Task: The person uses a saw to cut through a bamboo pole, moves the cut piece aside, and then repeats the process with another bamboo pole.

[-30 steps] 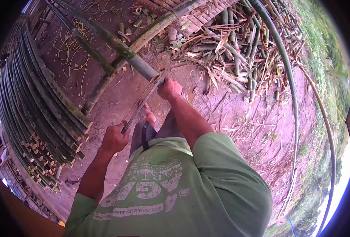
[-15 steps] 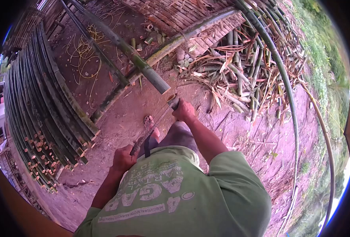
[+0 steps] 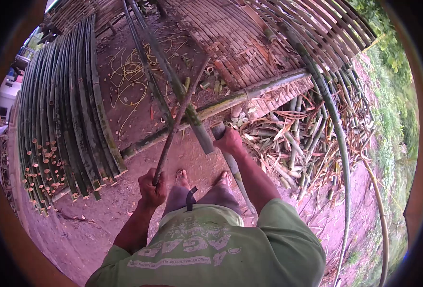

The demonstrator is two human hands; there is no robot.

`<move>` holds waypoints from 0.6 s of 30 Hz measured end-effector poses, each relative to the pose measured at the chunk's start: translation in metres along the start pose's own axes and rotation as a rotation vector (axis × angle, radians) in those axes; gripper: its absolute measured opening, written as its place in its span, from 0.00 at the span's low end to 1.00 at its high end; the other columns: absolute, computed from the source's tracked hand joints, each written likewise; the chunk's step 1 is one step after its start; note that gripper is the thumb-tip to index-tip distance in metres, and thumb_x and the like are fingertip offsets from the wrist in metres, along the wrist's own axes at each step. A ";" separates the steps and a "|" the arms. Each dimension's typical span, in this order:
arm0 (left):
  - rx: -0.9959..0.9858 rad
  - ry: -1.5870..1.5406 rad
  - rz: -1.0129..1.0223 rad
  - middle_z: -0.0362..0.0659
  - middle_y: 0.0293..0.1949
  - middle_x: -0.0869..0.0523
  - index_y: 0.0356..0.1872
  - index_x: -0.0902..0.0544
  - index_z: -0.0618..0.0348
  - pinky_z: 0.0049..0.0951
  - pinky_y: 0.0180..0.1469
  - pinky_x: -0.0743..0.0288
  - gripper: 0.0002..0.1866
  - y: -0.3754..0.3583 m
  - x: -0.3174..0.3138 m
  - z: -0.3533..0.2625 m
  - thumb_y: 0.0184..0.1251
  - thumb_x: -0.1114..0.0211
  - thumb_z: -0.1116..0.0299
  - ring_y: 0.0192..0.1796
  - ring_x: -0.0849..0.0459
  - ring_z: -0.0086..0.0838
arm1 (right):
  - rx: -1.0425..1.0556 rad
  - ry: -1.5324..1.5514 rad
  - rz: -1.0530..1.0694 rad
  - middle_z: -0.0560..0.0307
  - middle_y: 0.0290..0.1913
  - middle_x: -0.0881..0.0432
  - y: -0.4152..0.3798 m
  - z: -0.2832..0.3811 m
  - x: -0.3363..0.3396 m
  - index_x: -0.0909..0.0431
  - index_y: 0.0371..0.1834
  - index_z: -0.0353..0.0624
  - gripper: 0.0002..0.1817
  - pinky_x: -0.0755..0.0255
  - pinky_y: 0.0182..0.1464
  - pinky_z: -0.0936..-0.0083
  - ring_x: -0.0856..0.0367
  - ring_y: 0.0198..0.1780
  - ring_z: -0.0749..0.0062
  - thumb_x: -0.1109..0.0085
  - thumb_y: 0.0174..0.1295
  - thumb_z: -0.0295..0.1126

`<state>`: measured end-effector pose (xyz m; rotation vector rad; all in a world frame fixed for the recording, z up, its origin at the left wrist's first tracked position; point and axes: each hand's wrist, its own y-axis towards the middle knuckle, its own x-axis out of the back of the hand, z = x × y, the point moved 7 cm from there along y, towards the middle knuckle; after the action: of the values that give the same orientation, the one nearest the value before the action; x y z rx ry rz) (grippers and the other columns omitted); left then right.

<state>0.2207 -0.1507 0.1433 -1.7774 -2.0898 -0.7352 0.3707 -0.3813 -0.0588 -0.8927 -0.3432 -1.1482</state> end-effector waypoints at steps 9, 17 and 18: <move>0.389 0.204 -0.230 0.42 0.11 0.36 0.18 0.30 0.62 0.30 0.20 0.44 0.18 -0.067 0.107 0.073 0.67 0.38 0.67 0.17 0.39 0.19 | 0.255 -0.175 -0.210 0.42 0.61 0.33 0.032 0.105 -0.039 0.49 0.70 0.44 0.54 0.36 0.63 0.57 0.36 0.64 0.47 0.24 0.40 0.43; 0.499 0.130 -0.252 0.44 0.12 0.34 0.20 0.26 0.65 0.32 0.20 0.42 0.18 -0.081 0.170 0.137 0.68 0.38 0.64 0.18 0.37 0.20 | 0.022 -0.041 0.163 0.38 0.44 0.22 -0.019 0.134 -0.098 0.34 0.54 0.32 0.42 0.27 0.52 0.61 0.21 0.49 0.47 0.28 0.34 0.41; 0.495 0.134 -0.245 0.44 0.12 0.34 0.20 0.26 0.65 0.31 0.20 0.42 0.18 -0.078 0.179 0.142 0.68 0.38 0.64 0.18 0.37 0.20 | -0.039 0.003 0.204 0.39 0.41 0.22 -0.036 0.160 -0.112 0.34 0.53 0.31 0.41 0.26 0.48 0.62 0.20 0.44 0.49 0.28 0.33 0.40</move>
<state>0.1242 0.0680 0.1078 -1.1936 -2.1779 -0.3354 0.3240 -0.1929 -0.0165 -0.9384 -0.2222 -0.9703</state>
